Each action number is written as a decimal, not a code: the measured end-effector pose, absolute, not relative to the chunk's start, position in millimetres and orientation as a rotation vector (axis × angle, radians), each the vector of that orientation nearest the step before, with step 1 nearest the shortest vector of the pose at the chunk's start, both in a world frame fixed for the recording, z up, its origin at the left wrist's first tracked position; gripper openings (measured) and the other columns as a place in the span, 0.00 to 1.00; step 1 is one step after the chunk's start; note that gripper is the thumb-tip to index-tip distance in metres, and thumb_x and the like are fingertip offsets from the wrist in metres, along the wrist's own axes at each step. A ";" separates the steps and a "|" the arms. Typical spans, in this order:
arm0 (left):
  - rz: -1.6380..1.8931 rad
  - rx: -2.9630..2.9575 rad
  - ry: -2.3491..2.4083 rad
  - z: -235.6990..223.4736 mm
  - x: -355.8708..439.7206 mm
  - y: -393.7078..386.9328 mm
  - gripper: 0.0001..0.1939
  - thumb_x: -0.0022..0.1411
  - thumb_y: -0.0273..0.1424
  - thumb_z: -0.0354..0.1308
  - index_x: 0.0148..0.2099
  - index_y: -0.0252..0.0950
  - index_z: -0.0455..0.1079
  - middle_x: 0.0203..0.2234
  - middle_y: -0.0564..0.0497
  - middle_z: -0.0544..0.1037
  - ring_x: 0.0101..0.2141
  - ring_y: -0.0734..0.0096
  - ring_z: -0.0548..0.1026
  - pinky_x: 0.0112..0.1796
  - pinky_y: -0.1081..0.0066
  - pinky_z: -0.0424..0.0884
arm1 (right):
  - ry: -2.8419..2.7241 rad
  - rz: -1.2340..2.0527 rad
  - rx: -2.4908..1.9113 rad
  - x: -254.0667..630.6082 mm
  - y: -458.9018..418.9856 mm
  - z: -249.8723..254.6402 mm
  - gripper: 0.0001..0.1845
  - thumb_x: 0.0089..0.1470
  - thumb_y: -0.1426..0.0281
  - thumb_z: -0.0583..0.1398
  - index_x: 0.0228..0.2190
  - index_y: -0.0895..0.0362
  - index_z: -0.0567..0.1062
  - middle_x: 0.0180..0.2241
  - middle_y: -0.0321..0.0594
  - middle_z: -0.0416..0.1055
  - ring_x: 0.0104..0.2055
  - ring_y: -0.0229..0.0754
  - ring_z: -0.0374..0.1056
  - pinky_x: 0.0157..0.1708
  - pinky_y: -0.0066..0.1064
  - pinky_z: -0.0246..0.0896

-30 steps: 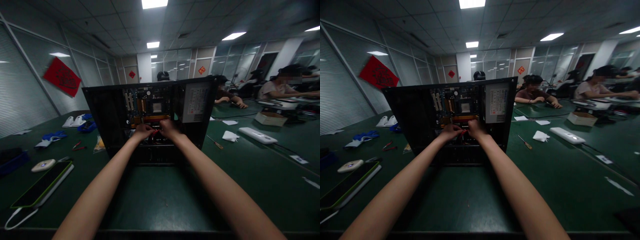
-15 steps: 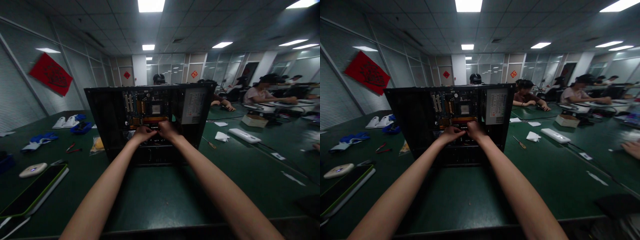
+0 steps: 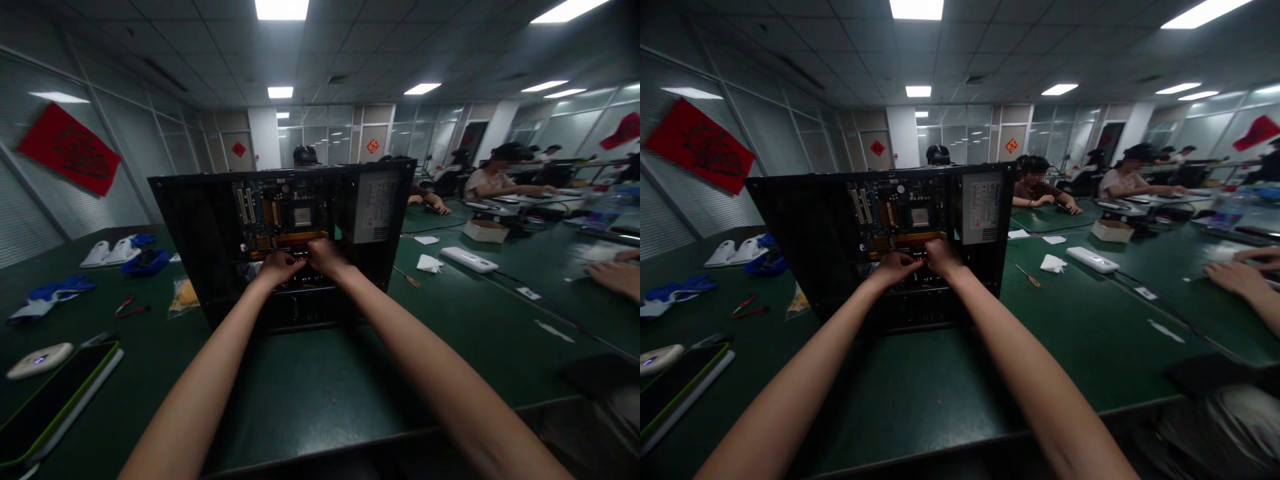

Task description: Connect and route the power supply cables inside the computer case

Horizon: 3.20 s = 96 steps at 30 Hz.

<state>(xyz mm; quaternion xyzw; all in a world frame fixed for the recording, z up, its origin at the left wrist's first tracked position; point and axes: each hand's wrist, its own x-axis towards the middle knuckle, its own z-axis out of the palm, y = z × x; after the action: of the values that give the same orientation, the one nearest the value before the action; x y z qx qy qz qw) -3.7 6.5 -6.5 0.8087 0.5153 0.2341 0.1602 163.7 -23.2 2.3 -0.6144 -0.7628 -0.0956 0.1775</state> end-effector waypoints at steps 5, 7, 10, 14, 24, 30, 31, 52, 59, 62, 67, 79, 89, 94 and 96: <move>0.664 2.334 1.465 -3.4 -2.8 2.9 0.21 0.58 0.48 0.59 0.36 0.35 0.80 0.28 0.48 0.81 0.33 0.64 0.77 0.29 0.72 0.60 | -2.162 -0.258 -1.707 165.2 -19.0 0.1 0.12 0.55 0.77 0.60 0.42 0.63 0.77 0.44 0.54 0.76 0.46 0.49 0.72 0.41 0.30 0.63; 0.664 2.336 1.468 -2.4 -2.5 1.4 0.21 0.58 0.48 0.59 0.34 0.35 0.80 0.27 0.48 0.81 0.32 0.64 0.77 0.29 0.72 0.60 | -2.170 -0.245 -1.701 165.5 -18.9 -0.1 0.12 0.55 0.77 0.59 0.42 0.63 0.77 0.45 0.54 0.76 0.47 0.49 0.72 0.42 0.30 0.63; 0.654 2.335 1.482 -1.2 -2.1 -0.8 0.20 0.58 0.48 0.59 0.34 0.35 0.80 0.27 0.48 0.80 0.31 0.65 0.76 0.28 0.72 0.59 | -2.181 -0.247 -1.688 165.9 -20.6 -0.6 0.11 0.56 0.77 0.59 0.41 0.64 0.78 0.44 0.54 0.76 0.46 0.49 0.72 0.42 0.31 0.64; 0.632 2.334 1.509 -0.4 -1.6 -2.7 0.20 0.59 0.48 0.58 0.33 0.36 0.80 0.26 0.49 0.80 0.30 0.66 0.76 0.28 0.72 0.59 | -2.198 -0.269 -1.680 166.6 -21.8 -2.0 0.11 0.57 0.76 0.57 0.40 0.64 0.79 0.43 0.55 0.76 0.46 0.50 0.73 0.42 0.32 0.64; 0.613 2.348 1.556 -3.4 1.2 2.0 0.20 0.59 0.49 0.57 0.35 0.38 0.79 0.30 0.48 0.81 0.32 0.65 0.76 0.29 0.71 0.60 | -2.194 -0.264 -1.746 163.6 -26.5 3.7 0.12 0.60 0.74 0.55 0.41 0.62 0.78 0.44 0.55 0.76 0.46 0.51 0.73 0.43 0.33 0.65; 0.547 2.434 1.588 -3.2 -1.3 -3.1 0.20 0.57 0.50 0.58 0.34 0.38 0.78 0.28 0.49 0.81 0.31 0.64 0.77 0.28 0.72 0.62 | -2.143 -0.238 -1.742 162.8 -33.7 -0.4 0.16 0.55 0.76 0.59 0.46 0.62 0.72 0.49 0.52 0.72 0.48 0.48 0.70 0.42 0.32 0.63; 0.530 2.457 1.591 -2.9 -1.8 -4.6 0.19 0.55 0.50 0.60 0.35 0.39 0.78 0.28 0.49 0.81 0.30 0.63 0.77 0.28 0.72 0.62 | -2.137 -0.226 -1.723 163.0 -33.0 -1.7 0.17 0.54 0.77 0.60 0.46 0.62 0.72 0.48 0.51 0.72 0.48 0.47 0.70 0.42 0.31 0.63; 0.553 2.722 1.359 10.3 7.8 -28.9 0.10 0.53 0.35 0.58 0.29 0.36 0.77 0.27 0.41 0.81 0.28 0.59 0.78 0.26 0.69 0.62 | -2.239 -0.145 -1.142 154.9 -30.2 0.0 0.14 0.53 0.82 0.55 0.40 0.59 0.74 0.43 0.46 0.70 0.47 0.44 0.64 0.45 0.32 0.57; 0.631 2.771 1.316 14.4 5.5 -28.3 0.10 0.55 0.34 0.56 0.32 0.38 0.79 0.32 0.43 0.83 0.33 0.59 0.79 0.30 0.69 0.64 | -2.213 0.178 -1.140 158.9 -27.1 0.0 0.10 0.61 0.78 0.52 0.39 0.59 0.72 0.39 0.42 0.73 0.40 0.40 0.68 0.40 0.28 0.58; 0.824 2.737 1.289 18.1 5.0 -27.9 0.10 0.57 0.35 0.56 0.34 0.40 0.79 0.35 0.46 0.83 0.36 0.59 0.79 0.33 0.69 0.65 | -2.125 0.155 -1.064 164.4 -23.6 3.6 0.12 0.66 0.72 0.49 0.39 0.58 0.72 0.39 0.43 0.73 0.42 0.40 0.69 0.43 0.30 0.60; 1.207 2.543 1.221 24.7 3.1 -26.2 0.06 0.56 0.31 0.59 0.31 0.37 0.77 0.32 0.48 0.82 0.35 0.63 0.78 0.38 0.70 0.69 | -2.047 0.086 -0.906 166.4 -29.7 12.5 0.16 0.66 0.71 0.46 0.47 0.58 0.71 0.47 0.45 0.69 0.52 0.42 0.66 0.55 0.37 0.59; 1.222 2.117 0.871 68.8 -11.6 -50.7 0.16 0.51 0.30 0.65 0.44 0.32 0.77 0.41 0.46 0.83 0.42 0.57 0.80 0.46 0.63 0.75 | -2.024 -0.040 -0.707 170.8 -46.9 30.5 0.48 0.53 0.66 0.66 0.66 0.52 0.48 0.60 0.51 0.61 0.62 0.50 0.61 0.60 0.47 0.57; 1.042 2.536 0.752 111.1 -39.0 -110.0 0.12 0.65 0.37 0.57 0.43 0.37 0.78 0.36 0.50 0.82 0.37 0.63 0.80 0.40 0.69 0.77 | -2.026 -0.319 -0.772 156.4 -105.1 70.3 0.22 0.60 0.75 0.56 0.54 0.51 0.70 0.54 0.44 0.71 0.56 0.49 0.68 0.55 0.42 0.65; 1.224 2.655 0.671 117.5 -51.7 -112.4 0.14 0.66 0.32 0.56 0.53 0.39 0.72 0.41 0.50 0.81 0.40 0.66 0.79 0.42 0.71 0.77 | -2.028 -0.302 -0.743 160.4 -126.6 82.3 0.23 0.61 0.71 0.58 0.57 0.47 0.67 0.55 0.40 0.71 0.56 0.49 0.70 0.54 0.42 0.66; 1.327 2.715 0.654 116.2 -49.8 -112.5 0.18 0.63 0.31 0.61 0.55 0.38 0.70 0.41 0.49 0.80 0.39 0.67 0.79 0.42 0.71 0.77 | -1.985 -0.301 -0.750 161.5 -131.4 83.9 0.26 0.60 0.70 0.59 0.59 0.47 0.63 0.56 0.41 0.71 0.55 0.50 0.71 0.51 0.41 0.68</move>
<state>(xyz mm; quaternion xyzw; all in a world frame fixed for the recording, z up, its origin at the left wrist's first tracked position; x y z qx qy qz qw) -49.8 -112.5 116.2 0.8779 0.2113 0.4291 0.0249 161.5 -131.4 83.9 -0.3073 -0.8131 -0.1232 0.4788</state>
